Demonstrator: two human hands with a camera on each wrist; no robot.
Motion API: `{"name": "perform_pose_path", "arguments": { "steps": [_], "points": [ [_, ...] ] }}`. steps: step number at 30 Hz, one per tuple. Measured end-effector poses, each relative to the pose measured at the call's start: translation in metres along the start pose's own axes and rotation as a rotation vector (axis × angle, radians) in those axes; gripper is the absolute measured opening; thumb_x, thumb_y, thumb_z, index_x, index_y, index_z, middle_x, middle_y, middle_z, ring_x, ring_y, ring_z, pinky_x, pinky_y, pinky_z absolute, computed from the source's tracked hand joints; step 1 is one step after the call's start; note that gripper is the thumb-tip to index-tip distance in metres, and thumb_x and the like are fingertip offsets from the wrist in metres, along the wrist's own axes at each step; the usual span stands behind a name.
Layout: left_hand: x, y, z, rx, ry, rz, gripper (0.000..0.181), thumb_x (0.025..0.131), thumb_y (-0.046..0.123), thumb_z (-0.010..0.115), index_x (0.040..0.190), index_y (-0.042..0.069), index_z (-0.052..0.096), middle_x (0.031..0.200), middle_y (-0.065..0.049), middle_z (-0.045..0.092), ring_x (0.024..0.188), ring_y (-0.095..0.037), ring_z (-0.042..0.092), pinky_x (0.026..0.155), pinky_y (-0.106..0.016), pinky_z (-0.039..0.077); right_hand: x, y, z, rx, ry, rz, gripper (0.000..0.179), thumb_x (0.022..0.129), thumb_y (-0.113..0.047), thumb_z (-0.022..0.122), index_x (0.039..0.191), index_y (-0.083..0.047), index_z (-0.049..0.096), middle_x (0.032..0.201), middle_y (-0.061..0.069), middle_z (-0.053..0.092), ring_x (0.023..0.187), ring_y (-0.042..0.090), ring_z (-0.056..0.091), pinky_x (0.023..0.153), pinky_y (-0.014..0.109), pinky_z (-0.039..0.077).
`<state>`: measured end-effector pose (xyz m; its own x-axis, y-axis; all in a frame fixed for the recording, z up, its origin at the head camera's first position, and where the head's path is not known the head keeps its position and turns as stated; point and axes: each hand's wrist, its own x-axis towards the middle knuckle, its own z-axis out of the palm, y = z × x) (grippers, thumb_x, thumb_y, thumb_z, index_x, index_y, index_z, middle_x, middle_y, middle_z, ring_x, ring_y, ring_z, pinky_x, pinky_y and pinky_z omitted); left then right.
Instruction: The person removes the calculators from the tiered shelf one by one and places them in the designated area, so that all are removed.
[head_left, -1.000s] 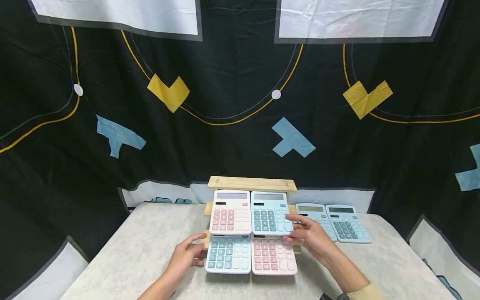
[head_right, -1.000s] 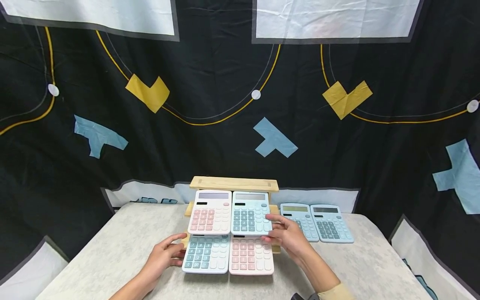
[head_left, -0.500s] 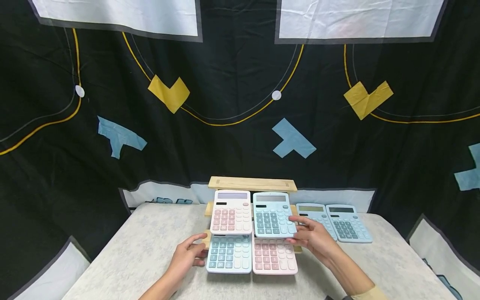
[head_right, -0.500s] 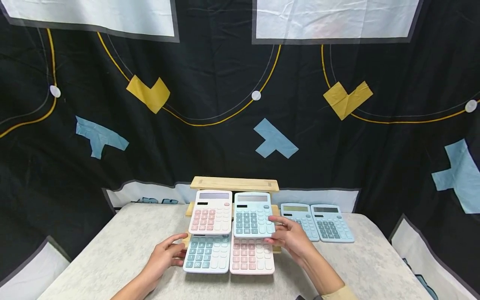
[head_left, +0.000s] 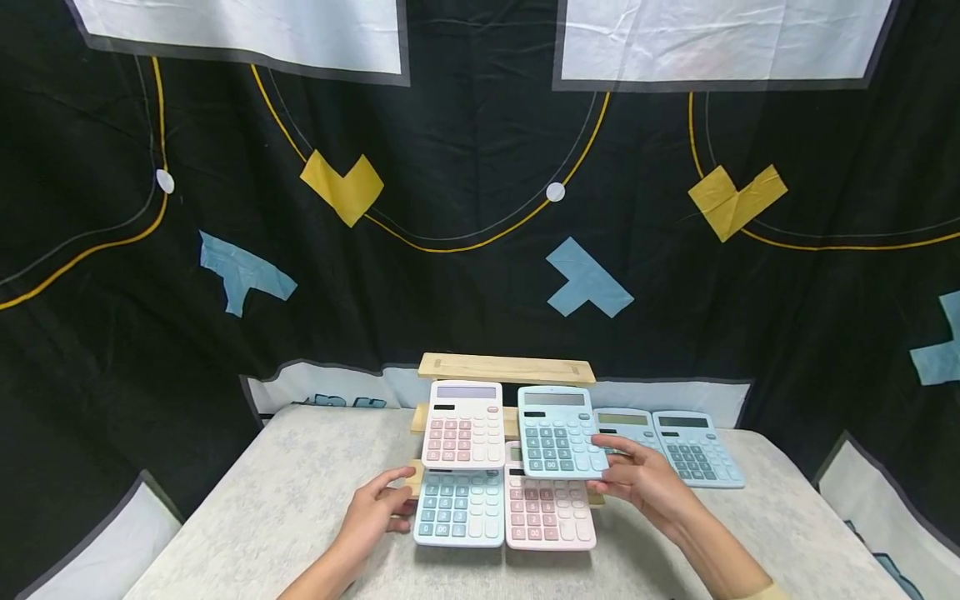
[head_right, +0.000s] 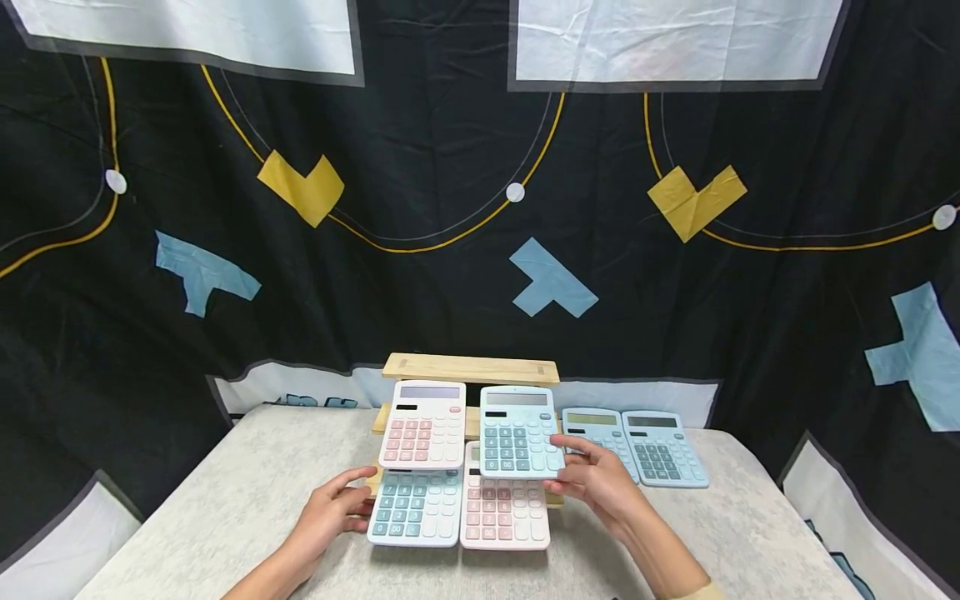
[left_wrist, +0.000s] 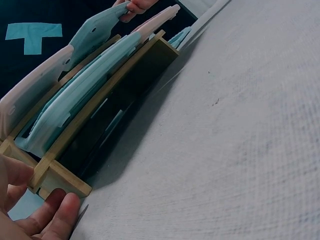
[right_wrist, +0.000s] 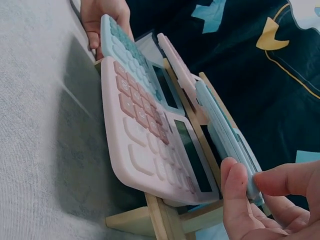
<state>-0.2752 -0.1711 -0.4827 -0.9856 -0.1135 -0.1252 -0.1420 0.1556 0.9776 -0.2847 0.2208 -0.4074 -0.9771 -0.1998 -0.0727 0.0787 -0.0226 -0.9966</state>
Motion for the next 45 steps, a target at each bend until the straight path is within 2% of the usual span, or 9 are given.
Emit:
{"name": "perform_pose_path", "arguments": {
  "steps": [8,12,18,22,35,45],
  "points": [
    [0.001,0.0,0.0,0.006,-0.004,0.001,0.044,0.099,0.02,0.057,0.141,0.006,0.055,0.102,-0.011,0.069,0.085,-0.02,0.067,0.071,-0.036,0.061,-0.005,-0.006,-0.007,-0.028,0.057,0.048,0.064,0.088,0.006,0.058,0.149,0.0,0.041,0.128,0.021,0.061,0.1,0.027,0.069,0.09,0.038,0.06],
    [0.002,0.0,0.0,0.008,-0.005,0.003,0.044,0.1,0.02,0.057,0.141,0.006,0.055,0.101,-0.011,0.069,0.085,-0.02,0.067,0.071,-0.037,0.061,-0.009,-0.007,-0.012,-0.028,0.046,0.048,0.065,0.089,0.006,0.057,0.151,0.0,0.039,0.131,0.021,0.059,0.102,0.026,0.068,0.092,0.039,0.059],
    [0.001,0.0,0.0,0.003,-0.005,0.012,0.043,0.1,0.019,0.057,0.141,0.006,0.056,0.102,-0.012,0.069,0.085,-0.02,0.067,0.071,-0.037,0.061,-0.014,-0.007,-0.023,-0.023,0.011,0.038,0.067,0.089,0.006,0.056,0.152,0.003,0.033,0.123,0.018,0.062,0.101,0.031,0.07,0.088,0.033,0.06],
    [0.0,0.0,0.0,0.0,-0.002,0.011,0.043,0.1,0.019,0.057,0.141,0.006,0.056,0.102,-0.012,0.068,0.084,-0.019,0.067,0.071,-0.037,0.061,-0.018,-0.008,-0.03,-0.028,0.004,0.038,0.068,0.09,0.005,0.056,0.153,0.004,0.031,0.121,0.015,0.063,0.099,0.029,0.071,0.088,0.033,0.06],
    [0.0,-0.002,0.0,0.0,-0.006,0.013,0.043,0.1,0.019,0.056,0.141,0.006,0.055,0.103,-0.011,0.068,0.084,-0.019,0.067,0.071,-0.037,0.061,-0.033,-0.003,-0.055,-0.049,0.093,0.099,0.067,0.09,0.003,0.058,0.152,0.002,0.033,0.124,0.014,0.062,0.103,0.029,0.068,0.088,0.035,0.06],
    [-0.002,0.0,0.0,0.011,0.0,0.01,0.043,0.1,0.019,0.056,0.141,0.006,0.055,0.102,-0.011,0.068,0.085,-0.019,0.066,0.071,-0.036,0.06,-0.049,0.002,-0.083,-0.035,0.099,0.132,0.07,0.092,0.001,0.06,0.154,0.001,0.029,0.123,0.01,0.063,0.104,0.031,0.07,0.088,0.035,0.06]
  ]
}}
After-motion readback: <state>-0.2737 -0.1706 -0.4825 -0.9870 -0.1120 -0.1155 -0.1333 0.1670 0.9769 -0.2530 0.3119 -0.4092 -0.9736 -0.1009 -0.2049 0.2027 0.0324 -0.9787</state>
